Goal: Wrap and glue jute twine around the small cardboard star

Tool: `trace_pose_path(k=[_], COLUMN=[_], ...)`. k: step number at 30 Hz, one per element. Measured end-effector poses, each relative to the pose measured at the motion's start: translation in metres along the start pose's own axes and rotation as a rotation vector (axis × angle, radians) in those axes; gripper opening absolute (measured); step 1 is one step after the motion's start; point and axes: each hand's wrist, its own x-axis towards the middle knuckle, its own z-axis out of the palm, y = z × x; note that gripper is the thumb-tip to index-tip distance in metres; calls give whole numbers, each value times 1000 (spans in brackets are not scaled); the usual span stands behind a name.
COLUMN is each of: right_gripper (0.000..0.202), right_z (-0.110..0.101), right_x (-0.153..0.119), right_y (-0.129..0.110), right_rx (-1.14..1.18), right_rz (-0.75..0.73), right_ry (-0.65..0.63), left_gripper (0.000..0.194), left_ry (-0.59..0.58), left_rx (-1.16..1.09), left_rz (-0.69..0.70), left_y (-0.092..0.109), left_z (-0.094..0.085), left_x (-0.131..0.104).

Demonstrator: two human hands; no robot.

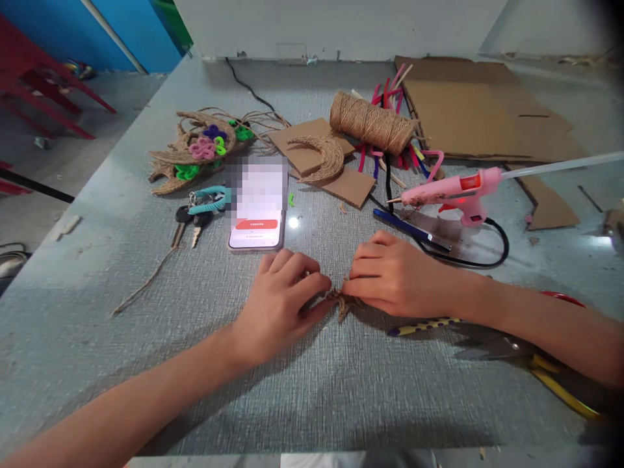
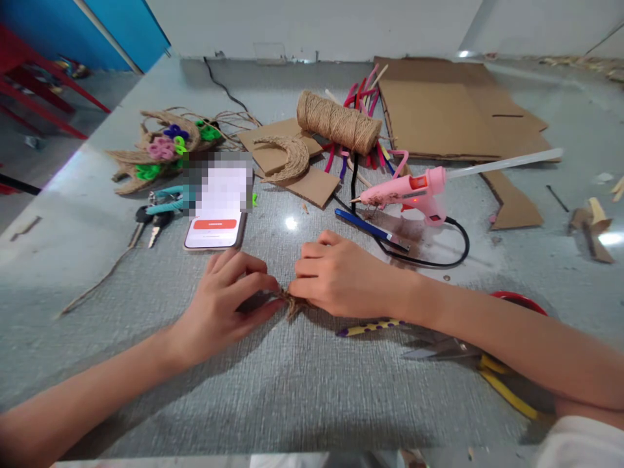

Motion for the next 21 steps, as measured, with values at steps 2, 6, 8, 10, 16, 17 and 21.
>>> trace_pose_path(k=[2, 6, 8, 10, 16, 17, 21], right_gripper=[27, 25, 23, 22, 20, 20, 23], right_z=[0, 1, 2, 3, 4, 4, 3], right_x=[0, 0, 0, 0, 0, 0, 1], right_y=[0, -1, -1, -1, -2, -2, -3], right_rx=[6, 16, 19, 23, 37, 42, 56], right_rz=[1, 13, 18, 20, 31, 32, 31], right_ry=[-3, -8, -15, -17, -10, -11, -16], left_gripper=[7, 6, 6, 6, 9, 10, 11], left_ry=[29, 33, 12, -4, 20, 23, -4], left_rx=[40, 37, 23, 22, 35, 37, 34], left_rz=[45, 69, 71, 73, 106, 108, 108], left_y=[2, 4, 5, 5, 3, 3, 3], left_z=[0, -1, -2, -2, 0, 0, 0], left_x=[0, 0, 0, 0, 1, 1, 1])
